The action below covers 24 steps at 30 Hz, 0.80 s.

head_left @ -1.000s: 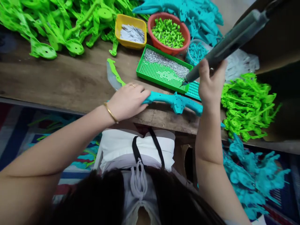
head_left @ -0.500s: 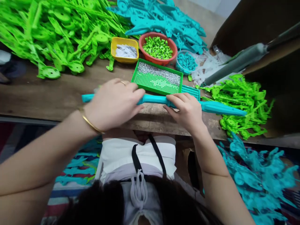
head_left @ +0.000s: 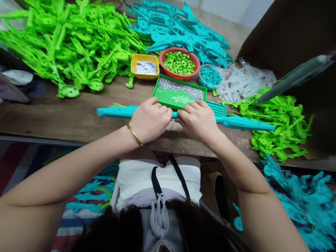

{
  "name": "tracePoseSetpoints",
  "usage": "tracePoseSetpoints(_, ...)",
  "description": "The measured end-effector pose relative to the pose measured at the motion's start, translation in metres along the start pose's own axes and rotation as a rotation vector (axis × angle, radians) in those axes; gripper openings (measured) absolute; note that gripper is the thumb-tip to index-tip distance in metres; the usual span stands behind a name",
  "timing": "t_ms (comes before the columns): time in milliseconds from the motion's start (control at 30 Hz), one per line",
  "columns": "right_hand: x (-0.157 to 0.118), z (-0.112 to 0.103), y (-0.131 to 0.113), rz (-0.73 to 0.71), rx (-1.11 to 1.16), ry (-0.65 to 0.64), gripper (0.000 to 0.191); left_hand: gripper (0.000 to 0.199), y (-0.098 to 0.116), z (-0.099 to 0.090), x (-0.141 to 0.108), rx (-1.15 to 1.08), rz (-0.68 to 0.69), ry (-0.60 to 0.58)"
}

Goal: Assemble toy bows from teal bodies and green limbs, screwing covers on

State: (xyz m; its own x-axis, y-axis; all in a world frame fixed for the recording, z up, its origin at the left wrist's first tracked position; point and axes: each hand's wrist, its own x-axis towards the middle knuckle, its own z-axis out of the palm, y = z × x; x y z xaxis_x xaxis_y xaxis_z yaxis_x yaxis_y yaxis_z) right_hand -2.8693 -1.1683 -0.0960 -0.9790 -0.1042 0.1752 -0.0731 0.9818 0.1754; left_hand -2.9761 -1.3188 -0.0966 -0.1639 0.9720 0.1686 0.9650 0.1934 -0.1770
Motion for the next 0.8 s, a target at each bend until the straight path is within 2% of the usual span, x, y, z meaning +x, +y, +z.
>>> tracePoseSetpoints(67,0.0,-0.003,0.004,0.003,0.009,-0.012,0.023,0.026,-0.008,-0.01,-0.012,0.034,-0.052,0.023)
tracePoseSetpoints(133,-0.002,-0.006,0.008,0.013,0.022,-0.021,0.021,0.042,-0.022,-0.016,-0.031,0.074,-0.139,0.118)
tracePoseSetpoints(167,-0.003,-0.008,0.008,0.021,0.026,-0.028,0.02,0.05,-0.03,-0.017,-0.041,0.08,-0.17,0.171)
tracePoseSetpoints(267,-0.002,-0.013,0.002,0.063,0.022,-0.07,0.017,0.045,-0.048,-0.01,-0.063,-0.006,-0.161,0.225)
tracePoseSetpoints(333,0.003,-0.013,-0.011,0.073,0.034,-0.069,0.021,0.041,-0.051,-0.003,-0.07,-0.062,-0.173,0.233)
tracePoseSetpoints(467,0.018,-0.003,-0.041,0.012,0.164,0.066,0.049,0.039,-0.048,0.001,-0.071,-0.105,-0.189,0.267)
tracePoseSetpoints(600,0.024,0.013,-0.047,-0.023,0.292,0.109,0.045,0.036,-0.057,-0.001,-0.082,-0.253,-0.212,0.297)
tracePoseSetpoints(700,0.024,0.019,-0.043,-0.012,0.33,0.115,0.043,0.038,-0.065,0.002,-0.098,-0.295,-0.196,0.441)
tracePoseSetpoints(800,0.023,0.014,-0.047,0.001,0.345,0.079,0.043,0.033,-0.068,0.014,-0.113,-0.279,-0.14,0.535)
